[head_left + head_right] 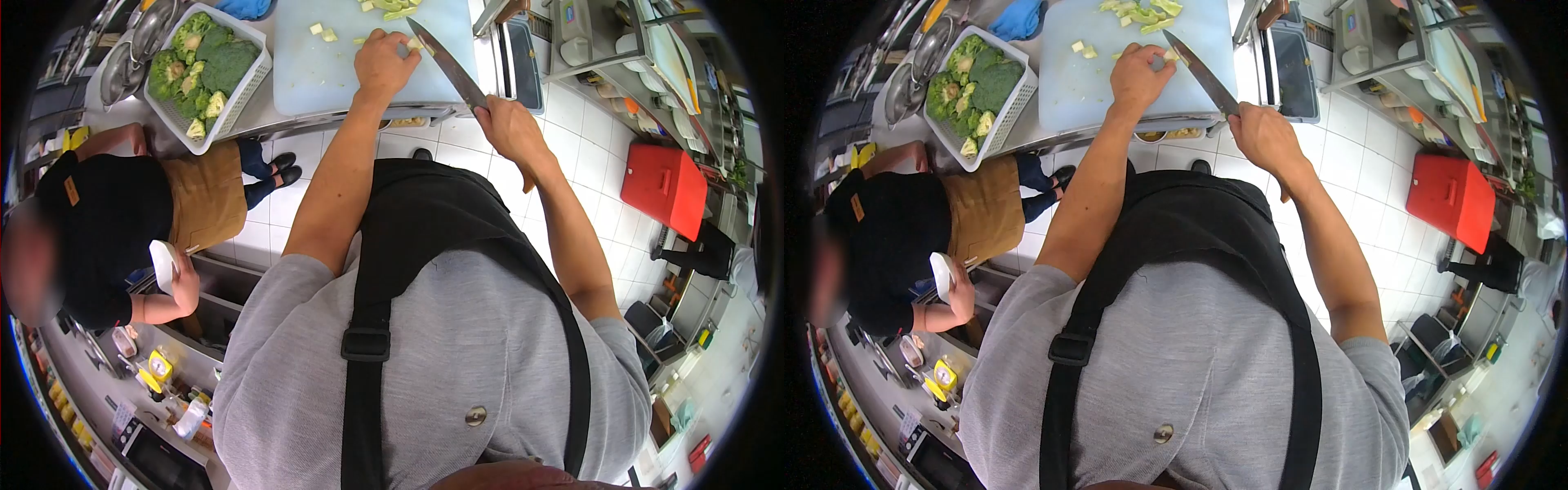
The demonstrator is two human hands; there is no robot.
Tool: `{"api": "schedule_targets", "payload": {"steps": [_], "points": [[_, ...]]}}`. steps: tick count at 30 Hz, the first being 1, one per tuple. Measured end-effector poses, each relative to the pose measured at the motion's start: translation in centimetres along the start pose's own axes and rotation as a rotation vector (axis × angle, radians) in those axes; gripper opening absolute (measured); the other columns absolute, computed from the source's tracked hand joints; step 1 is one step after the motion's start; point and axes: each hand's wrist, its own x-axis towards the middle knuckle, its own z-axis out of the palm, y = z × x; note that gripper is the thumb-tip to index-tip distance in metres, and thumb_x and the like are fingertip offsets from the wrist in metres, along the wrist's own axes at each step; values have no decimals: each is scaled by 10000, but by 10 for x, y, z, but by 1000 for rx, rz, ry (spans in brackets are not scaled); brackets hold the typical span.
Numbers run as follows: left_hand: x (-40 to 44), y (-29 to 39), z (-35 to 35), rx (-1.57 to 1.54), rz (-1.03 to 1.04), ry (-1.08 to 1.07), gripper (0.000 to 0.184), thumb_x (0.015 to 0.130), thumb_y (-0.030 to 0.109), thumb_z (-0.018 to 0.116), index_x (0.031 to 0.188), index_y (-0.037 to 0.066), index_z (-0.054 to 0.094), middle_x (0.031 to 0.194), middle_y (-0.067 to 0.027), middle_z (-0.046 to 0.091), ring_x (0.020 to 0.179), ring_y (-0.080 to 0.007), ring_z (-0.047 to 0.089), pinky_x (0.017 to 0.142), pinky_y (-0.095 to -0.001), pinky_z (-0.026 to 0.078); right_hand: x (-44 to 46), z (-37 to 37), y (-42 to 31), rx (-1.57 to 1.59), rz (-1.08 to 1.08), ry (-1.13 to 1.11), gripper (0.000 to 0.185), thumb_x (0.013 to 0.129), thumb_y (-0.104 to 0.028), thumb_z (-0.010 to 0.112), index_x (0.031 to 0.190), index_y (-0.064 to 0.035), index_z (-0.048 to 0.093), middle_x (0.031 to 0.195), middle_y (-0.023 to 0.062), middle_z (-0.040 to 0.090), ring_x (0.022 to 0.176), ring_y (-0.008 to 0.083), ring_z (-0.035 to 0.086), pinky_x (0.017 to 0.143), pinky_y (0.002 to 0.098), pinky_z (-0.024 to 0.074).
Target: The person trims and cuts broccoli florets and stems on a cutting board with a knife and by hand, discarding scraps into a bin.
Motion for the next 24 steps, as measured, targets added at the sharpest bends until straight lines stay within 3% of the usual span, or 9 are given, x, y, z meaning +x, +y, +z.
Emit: {"api": "schedule_targets", "payload": {"steps": [2, 5, 8, 11, 13, 16, 19, 20, 24], "points": [[0, 0, -1, 0, 1, 5, 301, 802, 372, 811, 1043, 192, 803, 982, -31, 680, 915, -256, 697, 783, -415, 576, 5, 1, 3, 54, -12, -12, 325, 1036, -259, 595, 948, 44, 669, 838, 295, 704, 838, 513, 685, 797, 581, 526], [0, 0, 1, -5, 9, 17, 288, 799, 356, 815, 1035, 191, 800, 979, -34, 674, 914, -261, 698, 787, -421, 580, 16, 6, 5, 203, 44, -64, 362, 1041, -275, 601, 908, 59, 650, 777, 265, 695, 701, 449, 704, 708, 542, 547], [1, 0, -1, -8, 12, -4, 279, 793, 333, 824, 1027, 184, 793, 969, -39, 662, 908, -275, 696, 799, -434, 586, 19, -12, 1, 463, 188, -244, 387, 1054, -295, 592, 906, 60, 627, 689, 165, 650, 550, 304, 674, 590, 453, 544], [4, -3, -7, -32, -1, -18, 292, 804, 333, 823, 1035, 158, 786, 986, -62, 679, 931, -283, 704, 817, -440, 588, 13, -6, 20, 677, 220, -243, 388, 1065, -305, 579, 895, 43, 601, 648, 69, 574, 473, 175, 602, 496, 362, 502], [7, -13, -6, -130, -7, 60, 297, 817, 345, 819, 1018, 130, 778, 1010, -89, 701, 958, -291, 717, 831, -448, 590, 2, -13, 25, 694, 273, -208, 379, 1066, -307, 582, 890, 30, 593, 641, 52, 557, 472, 167, 594, 486, 347, 492], [6, 3, -12, -192, -186, -31, 319, 849, 375, 804, 992, 91, 769, 1041, -157, 762, 894, -291, 759, 818, -434, 602, -16, -25, 20, 722, 304, -163, 373, 1063, -301, 590, 882, 25, 586, 638, 50, 555, 472, 161, 595, 475, 341, 486], [13, 51, -14, 99, -270, -157, 356, 851, 379, 810, 1044, 88, 742, 1094, -184, 772, 983, -317, 763, 855, -452, 600, -21, -18, 27, 714, 335, -121, 369, 1064, -298, 590, 896, 30, 602, 643, 56, 567, 474, 163, 602, 476, 342, 489], [18, 57, -9, 135, -253, -167, 467, 819, 397, 834, 1159, 93, 728, 1113, -179, 768, 1027, -333, 747, 890, -461, 594, -21, -14, 29, 705, 347, -104, 368, 1066, -298, 588, 903, 31, 611, 644, 57, 570, 475, 165, 605, 477, 341, 492], [25, 29, 13, 39, 71, -68, 527, 795, 393, 865, 1213, 96, 740, 1133, -153, 753, 1080, -317, 725, 935, -437, 582, -30, -13, 27, 623, 370, -78, 355, 1073, -291, 575, 928, 27, 637, 653, 71, 587, 473, 178, 612, 491, 350, 506]]}}
